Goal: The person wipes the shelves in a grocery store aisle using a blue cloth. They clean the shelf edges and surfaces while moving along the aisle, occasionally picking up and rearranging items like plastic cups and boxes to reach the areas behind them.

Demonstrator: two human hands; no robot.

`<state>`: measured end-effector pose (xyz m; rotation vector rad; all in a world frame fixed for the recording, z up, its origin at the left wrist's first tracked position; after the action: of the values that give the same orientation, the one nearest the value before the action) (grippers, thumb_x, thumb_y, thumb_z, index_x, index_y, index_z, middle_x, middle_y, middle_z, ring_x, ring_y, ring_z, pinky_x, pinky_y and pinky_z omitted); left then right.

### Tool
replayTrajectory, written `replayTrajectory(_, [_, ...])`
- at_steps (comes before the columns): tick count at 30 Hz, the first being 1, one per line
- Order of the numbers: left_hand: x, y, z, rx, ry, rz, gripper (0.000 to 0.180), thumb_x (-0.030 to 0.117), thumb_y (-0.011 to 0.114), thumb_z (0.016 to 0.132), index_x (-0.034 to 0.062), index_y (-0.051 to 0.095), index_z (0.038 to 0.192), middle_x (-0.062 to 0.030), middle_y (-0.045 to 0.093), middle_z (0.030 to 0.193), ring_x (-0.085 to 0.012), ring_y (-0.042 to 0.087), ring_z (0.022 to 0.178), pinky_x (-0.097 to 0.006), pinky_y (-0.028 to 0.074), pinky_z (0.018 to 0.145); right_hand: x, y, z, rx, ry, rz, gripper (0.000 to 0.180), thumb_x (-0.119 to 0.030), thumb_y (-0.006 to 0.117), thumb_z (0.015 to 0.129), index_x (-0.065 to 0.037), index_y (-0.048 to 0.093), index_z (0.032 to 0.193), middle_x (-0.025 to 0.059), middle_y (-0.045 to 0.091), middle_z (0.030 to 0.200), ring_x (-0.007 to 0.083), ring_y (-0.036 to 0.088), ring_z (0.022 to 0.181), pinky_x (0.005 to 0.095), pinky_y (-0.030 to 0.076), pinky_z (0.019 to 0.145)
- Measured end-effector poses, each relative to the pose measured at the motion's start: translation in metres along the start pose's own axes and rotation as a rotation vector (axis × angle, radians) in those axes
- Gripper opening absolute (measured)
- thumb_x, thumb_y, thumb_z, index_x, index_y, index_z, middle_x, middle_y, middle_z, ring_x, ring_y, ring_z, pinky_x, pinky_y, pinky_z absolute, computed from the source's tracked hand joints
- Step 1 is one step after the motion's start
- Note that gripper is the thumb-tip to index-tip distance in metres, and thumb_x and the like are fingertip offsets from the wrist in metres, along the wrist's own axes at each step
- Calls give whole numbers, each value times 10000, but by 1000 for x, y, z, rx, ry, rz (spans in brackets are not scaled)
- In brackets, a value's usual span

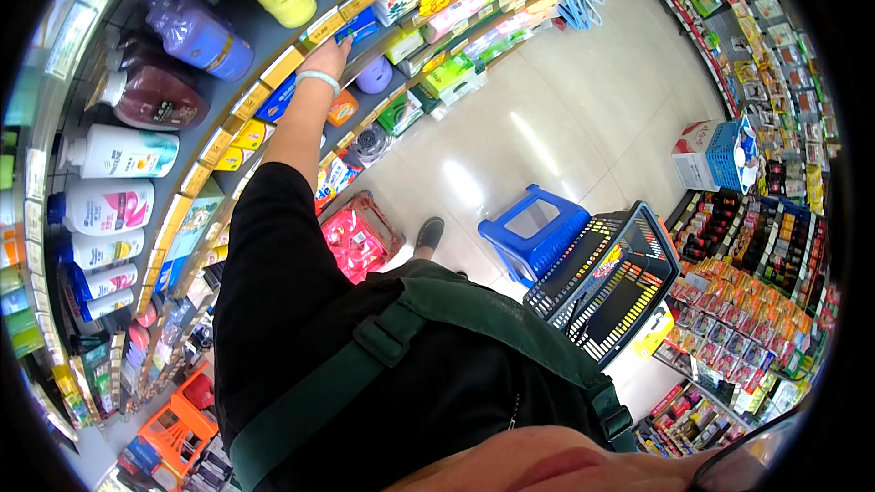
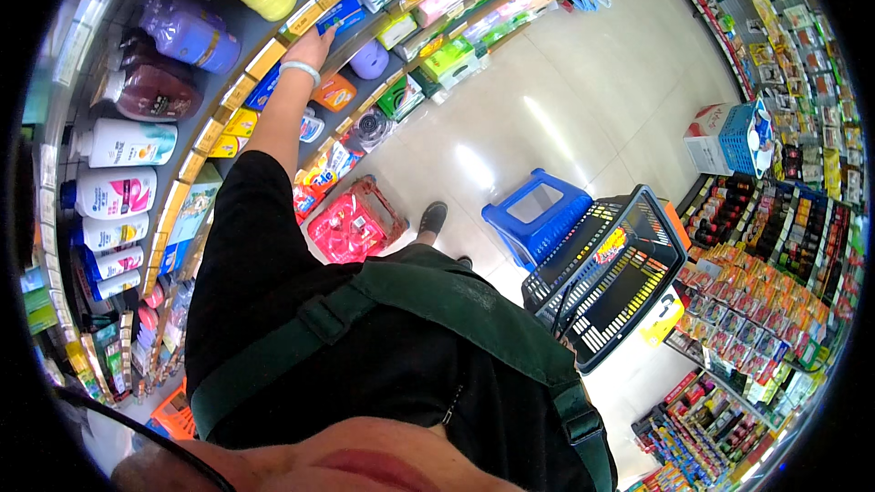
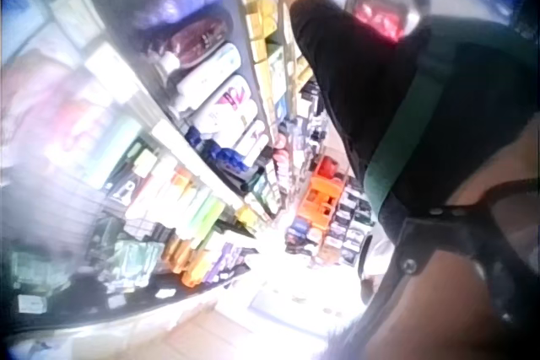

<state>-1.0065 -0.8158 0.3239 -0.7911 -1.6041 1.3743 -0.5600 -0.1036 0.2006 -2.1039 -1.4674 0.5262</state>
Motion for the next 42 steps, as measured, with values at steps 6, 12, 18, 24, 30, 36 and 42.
replayTrajectory(6, [-23,24,23,-137,8,-198,656,500,423,786,9,353,1217,-229,353,1247,-351,346,1146,-373,280,956,69,51,6,64,26,93,323,-380,402,827,-148,439,1048,196,499,1027,381,522,892,492,412,664])
replayTrajectory(12, [-11,9,43,-28,92,-178,609,431,437,802,-32,379,1193,-237,345,1252,-354,309,1176,-363,239,986,-40,3,3,108,-109,-82,253,-235,452,790,-167,459,1034,179,518,953,361,536,862,463,435,691])
replayTrajectory(18, [3,26,15,214,162,-63,450,320,475,822,-27,440,1106,-254,502,1059,-369,498,957,-401,384,842,-30,-41,10,131,19,-216,445,-339,541,728,-180,450,1134,163,509,1017,364,517,930,465,418,777])
replayTrajectory(24, [32,-22,-51,192,110,1,498,270,528,785,32,372,1193,-202,434,1164,-326,415,1080,-442,305,900,-55,-51,-38,156,66,-9,492,-386,594,685,-182,469,1115,148,499,1053,334,500,976,471,382,822])
replayTrajectory(30, [58,52,-139,269,491,98,550,264,575,686,56,412,1168,-175,406,1181,-325,339,1124,-468,220,940,-22,-6,-24,462,-12,-75,297,-328,465,751,-202,522,1014,142,522,923,339,513,874,519,377,732])
replayTrajectory(36, [52,118,-280,-527,823,173,414,256,544,665,135,513,1060,-111,480,1110,-303,353,1111,-476,254,922,-38,2,-10,561,-153,8,316,-349,646,621,-176,538,862,109,510,865,291,472,833,428,354,692])
replayTrajectory(42, [18,147,-289,-951,761,249,372,251,562,693,169,523,1054,-71,562,1003,-310,491,978,-412,385,830,-65,-24,-52,433,-181,253,397,-352,659,643,-182,545,984,96,535,950,311,466,973,458,360,800])
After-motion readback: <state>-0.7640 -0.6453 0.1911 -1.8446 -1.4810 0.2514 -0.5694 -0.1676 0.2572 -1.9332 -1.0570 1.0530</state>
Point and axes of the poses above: each hand's wrist, its own z-axis towards the middle knuckle, its own y-axis out of the palm, x = y × z, the point moved 2 cm from there along z, towards the middle knuckle
